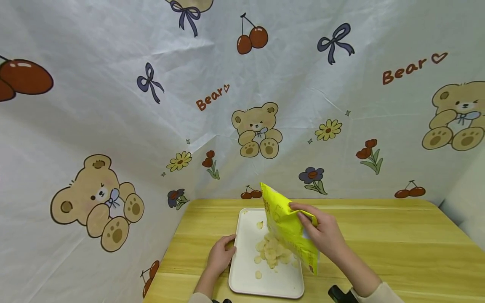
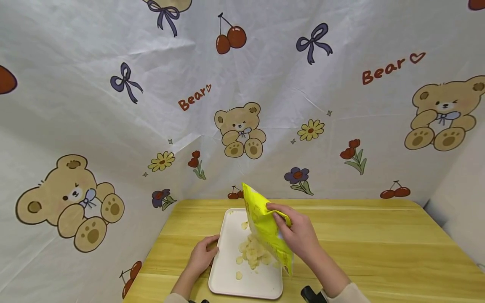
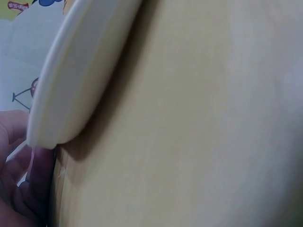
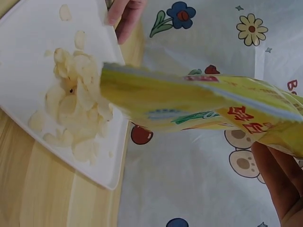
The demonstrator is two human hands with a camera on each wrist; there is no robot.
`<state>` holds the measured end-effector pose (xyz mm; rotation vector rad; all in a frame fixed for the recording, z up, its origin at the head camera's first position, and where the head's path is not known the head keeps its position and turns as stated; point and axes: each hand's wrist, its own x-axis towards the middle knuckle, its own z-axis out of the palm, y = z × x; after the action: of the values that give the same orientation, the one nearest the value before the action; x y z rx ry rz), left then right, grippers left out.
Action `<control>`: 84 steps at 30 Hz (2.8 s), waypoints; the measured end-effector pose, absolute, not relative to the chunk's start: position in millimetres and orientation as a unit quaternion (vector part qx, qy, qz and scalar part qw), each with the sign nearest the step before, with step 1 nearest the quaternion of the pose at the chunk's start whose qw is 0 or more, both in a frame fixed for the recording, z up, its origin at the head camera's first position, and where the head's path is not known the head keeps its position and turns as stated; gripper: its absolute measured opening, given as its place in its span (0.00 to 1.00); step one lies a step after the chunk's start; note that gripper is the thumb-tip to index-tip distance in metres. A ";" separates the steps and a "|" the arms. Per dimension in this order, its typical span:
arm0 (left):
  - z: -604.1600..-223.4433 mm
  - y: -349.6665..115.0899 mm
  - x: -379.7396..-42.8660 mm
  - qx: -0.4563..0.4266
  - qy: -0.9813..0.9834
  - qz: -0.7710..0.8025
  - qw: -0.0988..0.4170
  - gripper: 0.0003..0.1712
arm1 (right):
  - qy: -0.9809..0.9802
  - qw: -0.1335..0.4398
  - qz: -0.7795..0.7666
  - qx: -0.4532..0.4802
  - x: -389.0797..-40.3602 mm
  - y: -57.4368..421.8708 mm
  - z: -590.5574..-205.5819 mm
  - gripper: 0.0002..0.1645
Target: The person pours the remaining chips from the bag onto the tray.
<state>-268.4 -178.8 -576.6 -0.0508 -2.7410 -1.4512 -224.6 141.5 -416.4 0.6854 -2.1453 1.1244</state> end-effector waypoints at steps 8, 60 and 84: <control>-577.5 -179.8 -269.3 -0.018 -0.886 -0.463 0.022 0.24 | -0.825 0.297 0.425 0.225 -224.5 159.0 -415.6 0.17; -577.3 -181.7 -268.6 -0.010 -0.857 -0.515 -0.006 0.25 | -0.846 0.341 0.391 0.123 -206.0 222.6 -442.4 0.18; -579.2 -181.8 -271.1 -0.015 -0.858 -0.514 -0.003 0.25 | -0.853 0.370 0.356 0.090 -202.3 250.0 -454.2 0.15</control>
<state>-271.1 -181.8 -579.2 -0.0459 -2.6992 -1.6185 -202.3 250.0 -454.2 0.2311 -2.1881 0.9145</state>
